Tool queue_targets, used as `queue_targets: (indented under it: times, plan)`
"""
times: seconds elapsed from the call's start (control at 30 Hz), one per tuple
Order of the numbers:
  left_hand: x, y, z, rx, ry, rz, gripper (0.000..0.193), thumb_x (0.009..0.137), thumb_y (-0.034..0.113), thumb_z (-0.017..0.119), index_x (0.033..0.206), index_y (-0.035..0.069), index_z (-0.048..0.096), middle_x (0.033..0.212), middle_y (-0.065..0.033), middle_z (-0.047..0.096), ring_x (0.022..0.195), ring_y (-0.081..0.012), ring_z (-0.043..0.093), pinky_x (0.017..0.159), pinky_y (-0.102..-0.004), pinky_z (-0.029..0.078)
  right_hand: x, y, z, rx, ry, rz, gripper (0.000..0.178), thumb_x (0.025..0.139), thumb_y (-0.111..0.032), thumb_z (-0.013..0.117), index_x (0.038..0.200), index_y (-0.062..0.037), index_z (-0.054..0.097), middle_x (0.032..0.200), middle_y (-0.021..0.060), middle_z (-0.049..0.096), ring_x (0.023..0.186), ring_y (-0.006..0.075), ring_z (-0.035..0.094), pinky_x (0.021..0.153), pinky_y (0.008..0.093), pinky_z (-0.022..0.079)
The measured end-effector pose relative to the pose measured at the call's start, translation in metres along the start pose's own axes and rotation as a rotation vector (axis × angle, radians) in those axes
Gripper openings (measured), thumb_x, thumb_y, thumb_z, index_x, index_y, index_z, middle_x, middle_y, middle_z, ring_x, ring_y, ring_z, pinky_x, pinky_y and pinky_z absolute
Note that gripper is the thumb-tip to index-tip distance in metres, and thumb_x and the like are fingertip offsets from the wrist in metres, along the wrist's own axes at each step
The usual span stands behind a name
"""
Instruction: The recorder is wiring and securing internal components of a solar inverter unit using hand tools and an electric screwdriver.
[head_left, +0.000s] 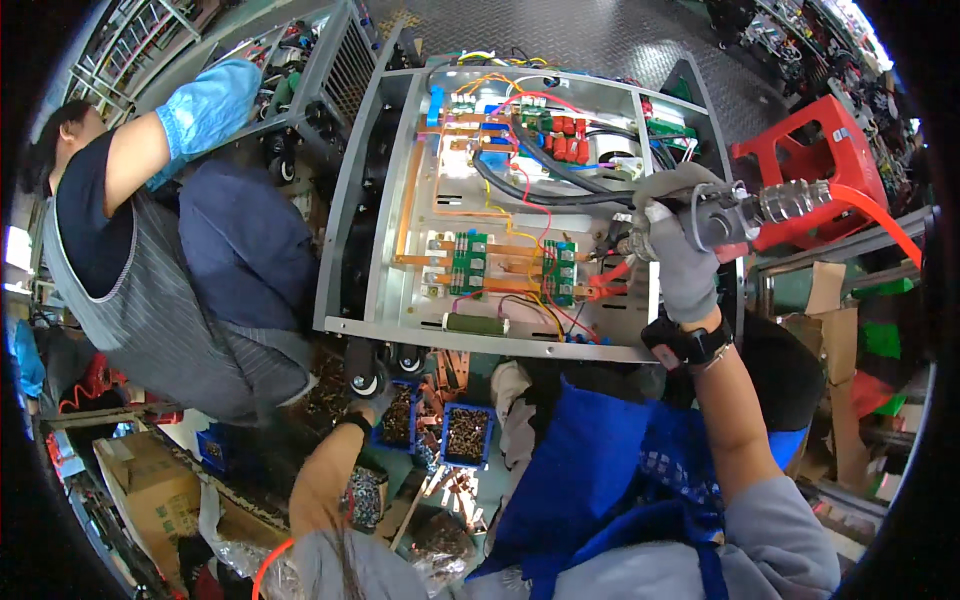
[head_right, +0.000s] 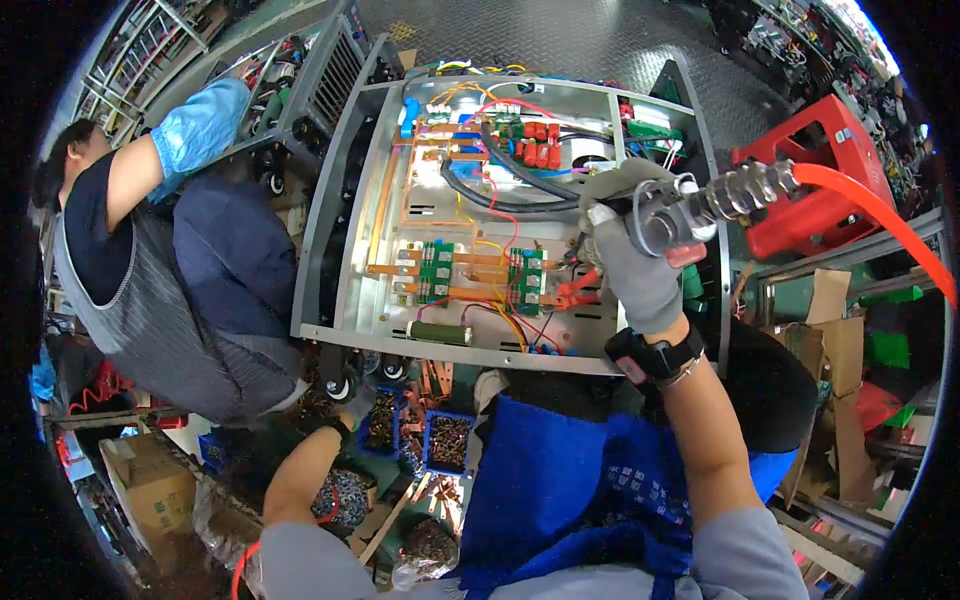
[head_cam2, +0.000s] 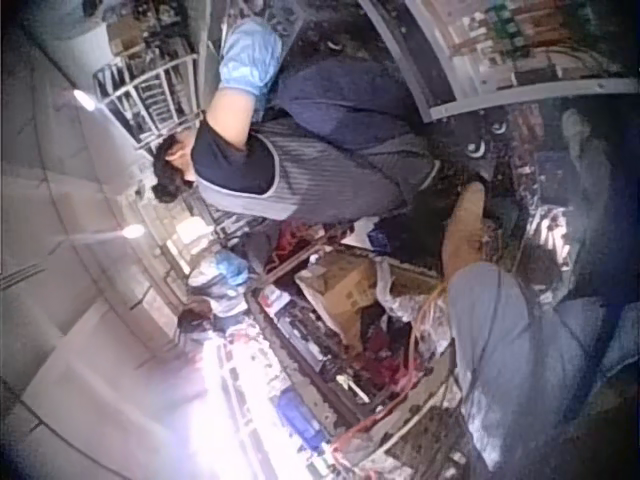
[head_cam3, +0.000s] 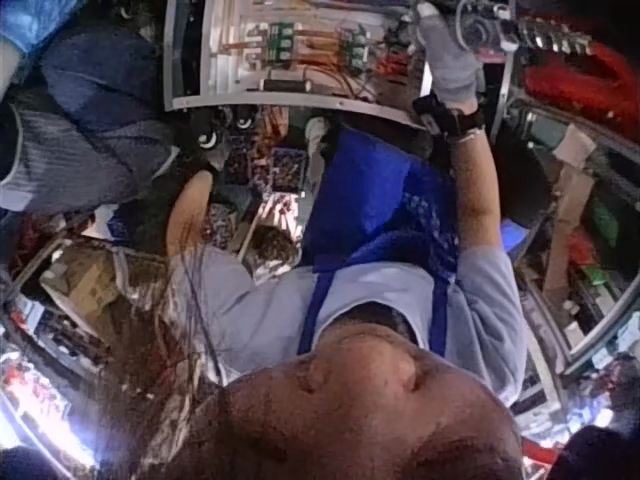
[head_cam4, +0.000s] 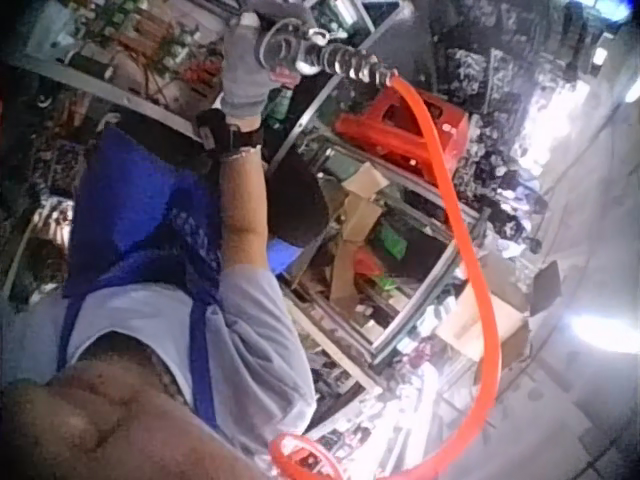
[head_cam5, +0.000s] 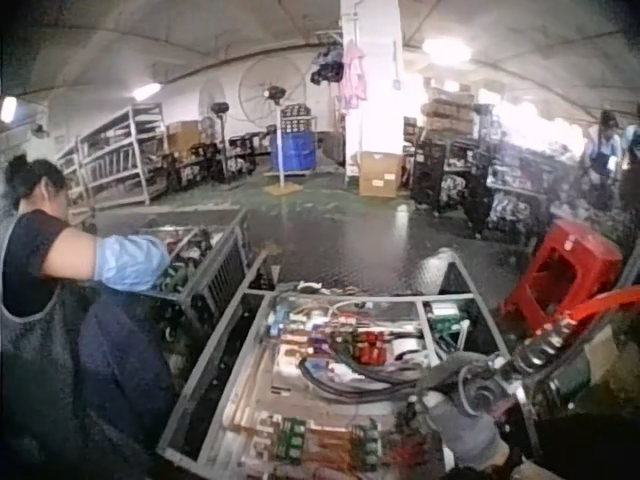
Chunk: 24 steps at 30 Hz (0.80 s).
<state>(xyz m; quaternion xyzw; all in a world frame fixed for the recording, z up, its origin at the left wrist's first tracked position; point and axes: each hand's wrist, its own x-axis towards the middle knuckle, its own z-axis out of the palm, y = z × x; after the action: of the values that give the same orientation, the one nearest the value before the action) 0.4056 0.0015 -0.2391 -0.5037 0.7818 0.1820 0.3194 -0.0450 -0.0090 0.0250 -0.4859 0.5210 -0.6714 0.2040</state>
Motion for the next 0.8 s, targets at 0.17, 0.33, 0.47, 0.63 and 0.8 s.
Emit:
queue_targets:
  times: [0.17, 0.33, 0.47, 0.63, 0.8]
  plan:
    - [-0.076, 0.070, -0.042, 0.201, -0.300, 0.525, 0.021, 0.075, 0.012, 0.053, 0.091, 0.003, 0.064, 0.094, -0.0191, 0.063, 0.083, -0.0329, 0.063, 0.071, -0.0423, 0.050, 0.003, 0.006, -0.003, -0.058, -0.050, -0.050, 0.033, 0.077, 0.010, 0.052, 0.108, -0.0006, 0.048, 0.088, 0.0088, 0.060, 0.073, 0.0129, 0.058, 0.064, 0.0261, 0.050]
    - [-0.136, 0.154, -0.177, -0.056, -0.348, 0.517, 0.029, 0.077, 0.008, 0.052, 0.105, 0.005, 0.056, 0.087, -0.0182, 0.064, 0.082, -0.0318, 0.063, 0.071, -0.0437, 0.050, 0.004, 0.012, -0.013, -0.144, 0.035, -0.163, 0.028, 0.074, 0.001, 0.063, 0.101, 0.0009, 0.056, 0.088, 0.0077, 0.064, 0.078, 0.0149, 0.062, 0.068, 0.0288, 0.051]
    - [-0.125, 0.169, -0.284, -0.553, 0.486, 0.859, 0.025, 0.076, 0.002, 0.054, 0.100, 0.008, 0.058, 0.076, -0.0155, 0.061, 0.075, -0.0304, 0.063, 0.064, -0.0431, 0.048, 0.009, 0.009, -0.010, -0.305, 0.008, -0.213, 0.026, 0.072, 0.002, 0.065, 0.097, -0.0003, 0.059, 0.087, 0.0066, 0.064, 0.077, 0.0145, 0.062, 0.068, 0.0281, 0.051]
    - [-0.010, 0.219, -0.359, -0.716, 0.300, 0.810, 0.018, 0.076, 0.006, 0.059, 0.092, 0.003, 0.066, 0.079, -0.0131, 0.065, 0.070, -0.0240, 0.063, 0.063, -0.0343, 0.050, 0.006, -0.003, -0.006, -0.067, -0.066, -0.111, 0.029, 0.076, 0.005, 0.054, 0.103, -0.0027, 0.048, 0.085, 0.0066, 0.059, 0.075, 0.0116, 0.057, 0.066, 0.0270, 0.049]
    - [0.079, 0.264, -0.359, -0.324, 0.135, 0.874, 0.018, 0.065, 0.015, 0.066, 0.080, 0.005, 0.069, 0.069, -0.0131, 0.064, 0.065, -0.0238, 0.063, 0.061, -0.0336, 0.049, -0.006, 0.012, -0.014, -0.079, -0.063, 0.068, 0.031, 0.079, 0.004, 0.051, 0.107, -0.0067, 0.045, 0.089, 0.0082, 0.058, 0.073, 0.0125, 0.056, 0.061, 0.0267, 0.049]
